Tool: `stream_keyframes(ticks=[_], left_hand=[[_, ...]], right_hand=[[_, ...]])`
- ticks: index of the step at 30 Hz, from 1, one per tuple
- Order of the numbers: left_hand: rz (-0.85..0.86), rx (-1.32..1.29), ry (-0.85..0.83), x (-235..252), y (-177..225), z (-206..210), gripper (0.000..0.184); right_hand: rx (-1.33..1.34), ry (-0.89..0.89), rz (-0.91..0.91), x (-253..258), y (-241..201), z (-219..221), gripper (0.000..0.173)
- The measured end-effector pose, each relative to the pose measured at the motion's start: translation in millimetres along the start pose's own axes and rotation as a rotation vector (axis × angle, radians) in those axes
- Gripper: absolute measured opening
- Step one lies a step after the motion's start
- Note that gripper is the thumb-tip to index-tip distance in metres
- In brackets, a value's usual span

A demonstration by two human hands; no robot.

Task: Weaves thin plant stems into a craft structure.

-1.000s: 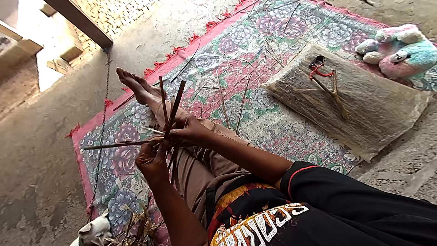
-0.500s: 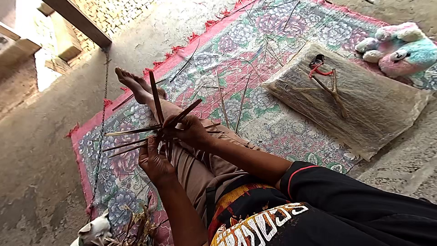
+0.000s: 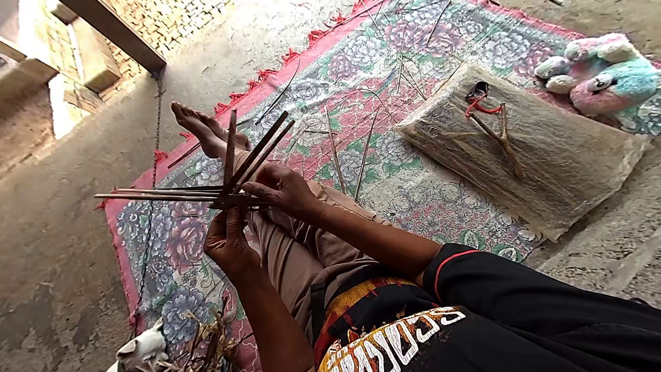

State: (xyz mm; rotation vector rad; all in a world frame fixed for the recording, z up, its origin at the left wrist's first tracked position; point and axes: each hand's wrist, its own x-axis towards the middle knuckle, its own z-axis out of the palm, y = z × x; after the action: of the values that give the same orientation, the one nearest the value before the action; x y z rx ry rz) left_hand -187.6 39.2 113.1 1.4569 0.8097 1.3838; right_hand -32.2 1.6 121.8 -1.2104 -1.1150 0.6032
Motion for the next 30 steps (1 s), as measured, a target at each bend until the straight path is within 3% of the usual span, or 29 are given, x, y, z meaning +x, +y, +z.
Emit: stream_keyframes(ticks=[3, 6, 8, 10, 12, 16, 19, 22, 26, 30], left_hand=[[0.222, 0.077, -0.022, 0.8, -0.4, -0.9, 0.007], [0.299, 0.138, -0.041, -0.4, -2.1, 1.1, 0.005], [0.319, 0.167, -0.056, 0.2, -4.3, 1.0, 0.004], [0.273, 0.138, -0.087, -0.2, -4.5, 1.2, 0.005], [0.120, 0.071, -0.139, -0.9, 0.1, -1.8, 0.009], [-0.259, -0.089, -0.284, 1.3, 17.2, -14.9, 0.022], [-0.394, -0.174, -0.300, 1.4, 21.5, -17.4, 0.025], [-0.419, -0.158, -0.149, -0.5, 21.2, -7.9, 0.022], [-0.363, -0.061, 0.012, -2.5, 18.3, 5.2, 0.017], [-0.167, 0.040, 0.034, -3.1, 10.6, 9.5, 0.010]], right_hand=[[0.010, -0.207, 0.053, -2.1, 0.2, 2.5, 0.041], [0.222, -0.153, 0.007, -7.7, -3.4, 10.5, 0.020], [0.336, -0.098, -0.021, -8.5, -6.1, 12.3, 0.016], [0.382, -0.078, -0.080, -8.6, -6.4, 11.8, 0.016], [0.310, -0.088, -0.193, -6.7, -1.0, 9.8, 0.014], [-0.080, -0.132, -0.390, -1.3, 2.7, 0.5, 0.008], [-0.257, -0.143, -0.418, -2.2, 0.2, 0.4, 0.011], [-0.232, -0.194, -0.412, -2.3, 1.8, 4.2, 0.012], [-0.177, -0.278, -0.272, -2.2, -3.3, 0.8, 0.012], [-0.176, -0.286, -0.190, -2.0, -3.2, -0.8, 0.016]])
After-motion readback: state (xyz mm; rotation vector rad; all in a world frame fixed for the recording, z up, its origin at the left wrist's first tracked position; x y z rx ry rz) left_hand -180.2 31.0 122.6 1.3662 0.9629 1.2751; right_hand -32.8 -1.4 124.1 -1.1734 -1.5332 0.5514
